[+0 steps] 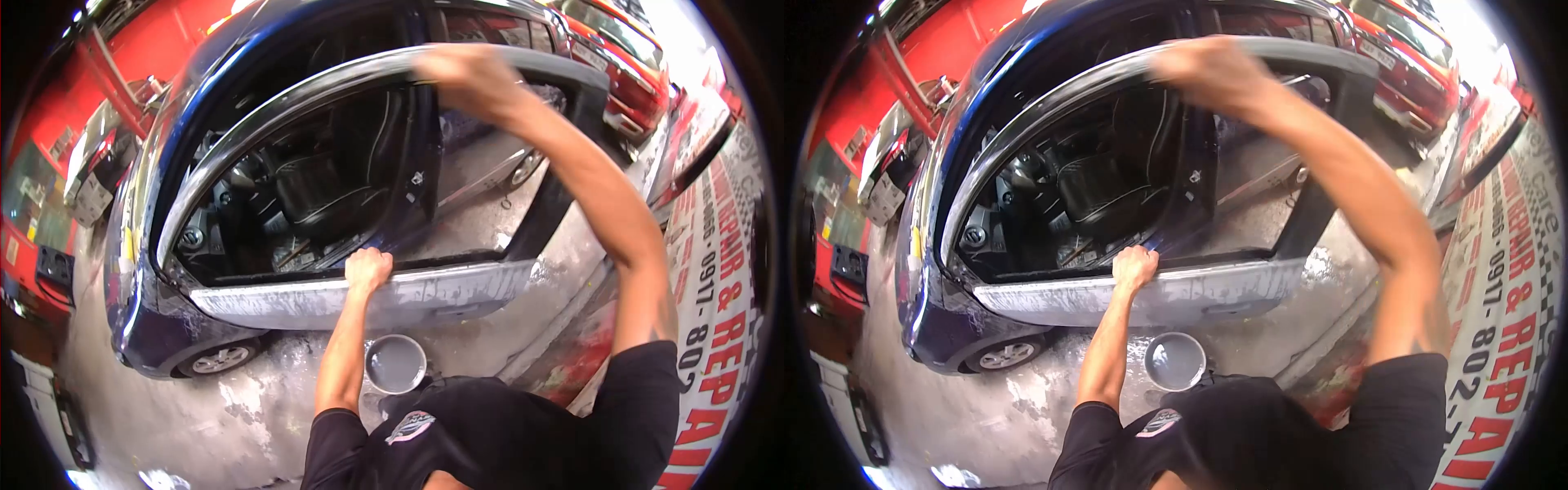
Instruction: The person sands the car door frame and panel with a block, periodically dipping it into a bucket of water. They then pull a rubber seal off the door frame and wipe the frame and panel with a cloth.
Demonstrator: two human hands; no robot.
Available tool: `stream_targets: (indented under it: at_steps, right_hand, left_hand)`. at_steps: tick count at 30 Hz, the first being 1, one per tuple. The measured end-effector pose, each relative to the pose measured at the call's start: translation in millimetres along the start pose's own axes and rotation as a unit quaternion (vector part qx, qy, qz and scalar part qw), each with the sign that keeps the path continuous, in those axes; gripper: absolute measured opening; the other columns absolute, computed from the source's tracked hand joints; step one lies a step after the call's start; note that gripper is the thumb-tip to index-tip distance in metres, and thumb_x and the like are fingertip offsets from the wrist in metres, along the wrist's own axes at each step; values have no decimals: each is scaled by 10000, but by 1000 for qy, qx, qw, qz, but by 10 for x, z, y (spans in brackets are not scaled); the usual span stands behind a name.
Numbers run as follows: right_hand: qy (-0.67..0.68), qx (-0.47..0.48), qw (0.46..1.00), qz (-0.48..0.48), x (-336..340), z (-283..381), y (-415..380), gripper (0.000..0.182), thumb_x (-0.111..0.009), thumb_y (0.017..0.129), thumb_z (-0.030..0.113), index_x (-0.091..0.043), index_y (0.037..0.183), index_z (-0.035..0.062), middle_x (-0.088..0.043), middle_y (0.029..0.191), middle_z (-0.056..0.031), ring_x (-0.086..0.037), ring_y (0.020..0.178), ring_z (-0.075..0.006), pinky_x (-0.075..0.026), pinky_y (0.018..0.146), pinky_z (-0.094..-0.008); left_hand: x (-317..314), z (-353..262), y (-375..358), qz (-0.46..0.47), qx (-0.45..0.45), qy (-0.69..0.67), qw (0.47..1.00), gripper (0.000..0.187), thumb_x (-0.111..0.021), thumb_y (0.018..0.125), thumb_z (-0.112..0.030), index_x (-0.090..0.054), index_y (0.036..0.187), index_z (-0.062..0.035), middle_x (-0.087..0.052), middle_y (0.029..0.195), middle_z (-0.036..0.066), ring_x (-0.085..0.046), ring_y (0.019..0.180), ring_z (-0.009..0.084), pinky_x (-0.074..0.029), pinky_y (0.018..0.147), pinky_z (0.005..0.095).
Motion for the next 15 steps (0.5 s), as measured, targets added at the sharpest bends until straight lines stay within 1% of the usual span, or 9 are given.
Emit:
stream_targets:
  at_steps: [1, 3, 4, 6, 8, 9, 11, 14, 15]
  right_hand:
    - [-41, -40, 998, 38, 193, -215, -305, 94, -668, 840, 14, -588, 854, 61, -675, 845, -151, -731, 770, -364, -604, 638, -461]
    - [-100, -70, 992, 24, 631, -370, -696, 74, -667, 872, 20, -614, 904, 61, -686, 870, -154, -733, 771, -350, -602, 655, -459]
    - [-85, -95, 991, 51, 625, -457, -750, 62, -645, 884, 20, -617, 916, 65, -688, 870, -151, -733, 768, -348, -599, 650, -459]
    - [-72, -59, 995, 34, 329, -214, -372, 69, -643, 860, 12, -602, 886, 61, -673, 849, -147, -723, 748, -352, -593, 634, -455]
    - [-19, -9, 1000, 23, -204, 262, 295, 96, -651, 830, 17, -564, 819, 56, -627, 794, -142, -705, 705, -357, -586, 602, -452]
    - [8, 7, 1000, -18, -454, 517, 600, 110, -665, 802, 7, -568, 814, 58, -639, 802, -144, -715, 716, -356, -594, 607, -448]
    - [61, 18, 998, -21, -801, 819, 941, 133, -690, 790, 5, -570, 821, 55, -650, 815, -145, -717, 727, -360, -603, 636, -453]
    - [35, 17, 999, 10, -463, 515, 663, 127, -684, 812, 13, -568, 834, 58, -652, 814, -141, -725, 750, -357, -601, 642, -461]
    - [-12, 3, 999, 42, -280, 323, 413, 111, -671, 835, 11, -571, 854, 55, -657, 818, -141, -733, 775, -354, -603, 648, -462]
  left_hand:
    - [13, -10, 37, 4, 5, -12, 1000, 480, -533, 941, -366, -822, 903, 15, -780, 946, 285, -774, 932, 451, -608, 908, 532]
    - [41, -17, -70, 7, 0, -14, 1000, 485, -533, 938, -366, -821, 907, 23, -778, 941, 291, -777, 927, 446, -608, 906, 538]
    - [1, -16, -12, -2, 4, -14, 1000, 486, -534, 936, -364, -821, 906, 27, -776, 933, 294, -778, 923, 444, -608, 902, 540]
    - [7, -48, -52, -1, -8, -20, 1000, 484, -535, 934, -362, -822, 883, 24, -777, 924, 290, -780, 913, 441, -608, 894, 545]
    - [43, -57, -50, 2, -5, -26, 1000, 475, -544, 927, -357, -821, 872, 25, -777, 918, 284, -779, 915, 445, -608, 887, 547]
    - [62, -21, -44, 1, -3, -21, 1000, 475, -544, 927, -357, -821, 872, 25, -777, 918, 284, -779, 915, 445, -608, 887, 547]
    - [55, 6, -15, -9, 0, -9, 1000, 460, -532, 942, -344, -826, 876, 4, -788, 958, 278, -784, 931, 436, -615, 876, 529]
    - [8, 89, 66, -16, 1, -24, 1000, 459, -529, 945, -345, -827, 898, 2, -785, 983, 290, -781, 956, 437, -613, 886, 532]
    - [87, 20, 28, 30, 13, -21, 999, 436, -535, 951, -320, -835, 937, -4, -794, 1026, 270, -784, 995, 420, -615, 897, 528]
Point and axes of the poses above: each hand's wrist, its own y-axis towards the middle knuckle, its own x-axis out of the back of the hand, z = x × y, the point moved 7 cm from there along y, towards the middle knuckle
